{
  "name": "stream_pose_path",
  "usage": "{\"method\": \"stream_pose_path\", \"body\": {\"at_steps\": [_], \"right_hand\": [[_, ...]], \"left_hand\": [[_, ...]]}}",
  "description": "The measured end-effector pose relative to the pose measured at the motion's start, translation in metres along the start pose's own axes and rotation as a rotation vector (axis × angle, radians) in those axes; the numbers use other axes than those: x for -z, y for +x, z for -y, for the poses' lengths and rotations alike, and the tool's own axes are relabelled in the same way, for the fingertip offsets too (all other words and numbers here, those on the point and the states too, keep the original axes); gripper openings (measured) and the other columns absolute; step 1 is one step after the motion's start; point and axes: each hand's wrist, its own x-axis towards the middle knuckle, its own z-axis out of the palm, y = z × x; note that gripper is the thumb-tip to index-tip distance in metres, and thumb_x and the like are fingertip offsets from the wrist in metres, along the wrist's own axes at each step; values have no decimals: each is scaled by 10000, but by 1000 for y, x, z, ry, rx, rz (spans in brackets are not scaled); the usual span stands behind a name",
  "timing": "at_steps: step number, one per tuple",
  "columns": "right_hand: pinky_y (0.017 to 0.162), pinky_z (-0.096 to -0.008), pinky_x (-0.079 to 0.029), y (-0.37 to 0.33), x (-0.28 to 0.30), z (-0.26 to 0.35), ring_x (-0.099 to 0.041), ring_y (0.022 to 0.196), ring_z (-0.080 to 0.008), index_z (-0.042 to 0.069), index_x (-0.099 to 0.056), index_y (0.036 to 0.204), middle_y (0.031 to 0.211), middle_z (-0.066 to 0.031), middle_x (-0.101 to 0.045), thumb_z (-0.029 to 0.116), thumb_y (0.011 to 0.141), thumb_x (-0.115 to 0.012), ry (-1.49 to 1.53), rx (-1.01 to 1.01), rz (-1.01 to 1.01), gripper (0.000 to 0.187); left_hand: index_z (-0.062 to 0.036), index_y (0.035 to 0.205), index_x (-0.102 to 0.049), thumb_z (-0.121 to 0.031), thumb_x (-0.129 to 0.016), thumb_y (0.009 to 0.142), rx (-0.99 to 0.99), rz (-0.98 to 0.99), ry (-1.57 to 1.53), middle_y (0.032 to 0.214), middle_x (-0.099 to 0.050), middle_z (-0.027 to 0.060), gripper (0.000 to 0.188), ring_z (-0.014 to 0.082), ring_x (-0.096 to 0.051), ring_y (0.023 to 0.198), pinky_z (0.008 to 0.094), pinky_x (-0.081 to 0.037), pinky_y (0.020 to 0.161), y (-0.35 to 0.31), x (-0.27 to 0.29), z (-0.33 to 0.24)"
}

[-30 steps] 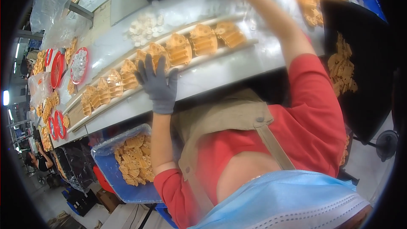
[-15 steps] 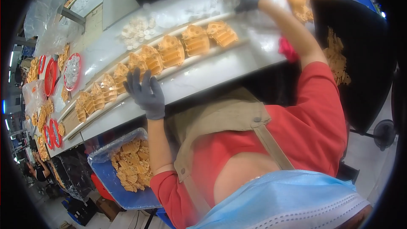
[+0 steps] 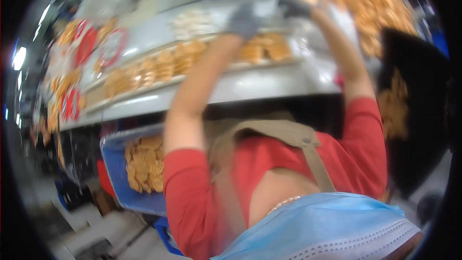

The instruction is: The person places waffle-like snacks into plastic trays and applies decorative stickers to them by hand.

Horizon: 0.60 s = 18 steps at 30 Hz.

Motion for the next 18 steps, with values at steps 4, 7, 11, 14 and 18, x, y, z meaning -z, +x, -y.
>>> {"method": "stream_pose_path", "body": {"at_steps": [4,7,11,14,18], "right_hand": [[918,-415,-406,30,-26,21,-516,1045,-325,118,-557,1159,1142,-130,-566,317,543,-834,-86,11,31,704],[942,-422,-376,17,-9,50,-494,1092,-316,123,-508,1254,1123,-139,-593,336,558,-825,28,-191,158,793],[811,-327,-506,0,22,73,-577,965,-182,78,-452,1293,1137,-110,-591,126,693,-775,252,-427,249,683],[689,-296,-544,13,16,51,-601,871,-160,59,-438,1290,1084,-104,-594,105,751,-720,505,-420,199,611],[615,-291,-546,22,-15,32,-593,746,-160,47,-430,1276,959,-90,-579,87,780,-679,978,-430,137,556]], "left_hand": [[-116,1239,-548,-622,-383,809,74,255,199,1262,-520,189,685,328,-506,1164,395,-387,979,51,-42,17],[-108,1167,-599,-490,-458,847,116,251,186,1164,-594,149,518,306,-571,1060,381,-421,934,64,-54,5],[-89,1166,-598,-428,-491,854,222,406,196,1127,-612,138,473,273,-594,1020,362,-450,894,80,-60,-21],[-97,1118,-627,-383,-519,851,59,224,316,1079,-634,134,406,277,-614,968,359,-468,861,109,-75,4],[-103,966,-669,-287,-580,808,-80,76,363,946,-655,116,258,228,-611,827,347,-488,716,130,-94,53]]}}
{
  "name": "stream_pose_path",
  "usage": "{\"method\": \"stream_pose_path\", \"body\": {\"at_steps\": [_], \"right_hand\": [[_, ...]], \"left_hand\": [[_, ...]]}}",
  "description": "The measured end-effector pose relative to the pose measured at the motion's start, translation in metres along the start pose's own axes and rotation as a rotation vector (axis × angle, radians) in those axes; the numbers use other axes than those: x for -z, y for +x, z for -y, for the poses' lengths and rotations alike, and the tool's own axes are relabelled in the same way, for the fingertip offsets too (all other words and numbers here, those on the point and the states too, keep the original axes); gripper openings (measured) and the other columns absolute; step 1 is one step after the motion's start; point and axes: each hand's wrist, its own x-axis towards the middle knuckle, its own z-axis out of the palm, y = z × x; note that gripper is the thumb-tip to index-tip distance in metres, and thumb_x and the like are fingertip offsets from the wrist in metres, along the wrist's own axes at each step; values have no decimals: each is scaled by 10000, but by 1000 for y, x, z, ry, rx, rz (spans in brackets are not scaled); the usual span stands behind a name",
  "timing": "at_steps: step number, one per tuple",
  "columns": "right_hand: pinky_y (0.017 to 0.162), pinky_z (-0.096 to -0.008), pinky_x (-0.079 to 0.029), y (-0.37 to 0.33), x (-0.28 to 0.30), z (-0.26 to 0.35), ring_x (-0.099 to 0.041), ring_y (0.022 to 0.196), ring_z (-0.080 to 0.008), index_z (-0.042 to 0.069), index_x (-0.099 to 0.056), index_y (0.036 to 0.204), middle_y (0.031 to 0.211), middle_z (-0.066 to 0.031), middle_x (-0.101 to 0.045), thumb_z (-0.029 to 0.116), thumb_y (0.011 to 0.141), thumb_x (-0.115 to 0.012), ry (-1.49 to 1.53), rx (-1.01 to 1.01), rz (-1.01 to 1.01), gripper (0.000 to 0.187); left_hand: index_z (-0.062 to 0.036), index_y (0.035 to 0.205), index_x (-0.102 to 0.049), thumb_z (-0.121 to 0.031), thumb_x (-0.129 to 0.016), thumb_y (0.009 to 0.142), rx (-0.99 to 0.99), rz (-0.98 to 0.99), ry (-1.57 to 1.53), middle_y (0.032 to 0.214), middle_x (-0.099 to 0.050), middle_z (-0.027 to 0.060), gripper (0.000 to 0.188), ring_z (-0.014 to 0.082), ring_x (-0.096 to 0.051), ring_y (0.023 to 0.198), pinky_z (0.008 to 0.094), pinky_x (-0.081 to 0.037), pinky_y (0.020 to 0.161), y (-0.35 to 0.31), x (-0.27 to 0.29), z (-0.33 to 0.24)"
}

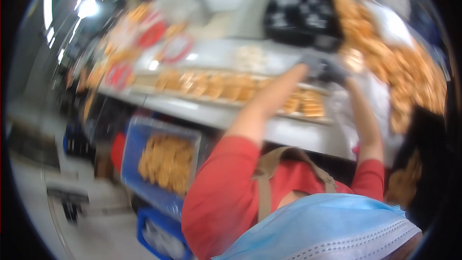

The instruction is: The person places waffle-like snacks into plastic trays and applies decorative stickers to them by hand.

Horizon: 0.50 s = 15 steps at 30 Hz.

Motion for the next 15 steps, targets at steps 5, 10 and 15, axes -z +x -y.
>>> {"method": "stream_pose_path", "body": {"at_steps": [5,10,15], "right_hand": [[614,-286,-523,-39,31,2,-614,726,-176,45,-550,1200,984,-130,-617,126,701,-720,-230,37,-166,534],[786,-335,-487,-71,37,27,-566,932,-243,92,-539,1213,1100,-155,-567,161,695,-720,-332,-24,-170,552],[903,-378,-432,-57,29,42,-536,1042,-286,108,-523,1238,1126,-154,-574,175,713,-697,-644,112,-221,558]], "left_hand": [[-81,1117,-485,-410,-690,719,-329,-26,248,910,-592,125,556,311,-584,853,433,-491,758,10,0,-5],[-137,1127,-467,-487,-533,861,596,128,-1606,990,-555,93,444,296,-530,900,511,-467,720,-1,-6,-50],[-204,1106,-510,-588,-427,870,783,94,-1764,1052,-545,61,458,264,-527,882,458,-479,675,-18,23,-69]]}}
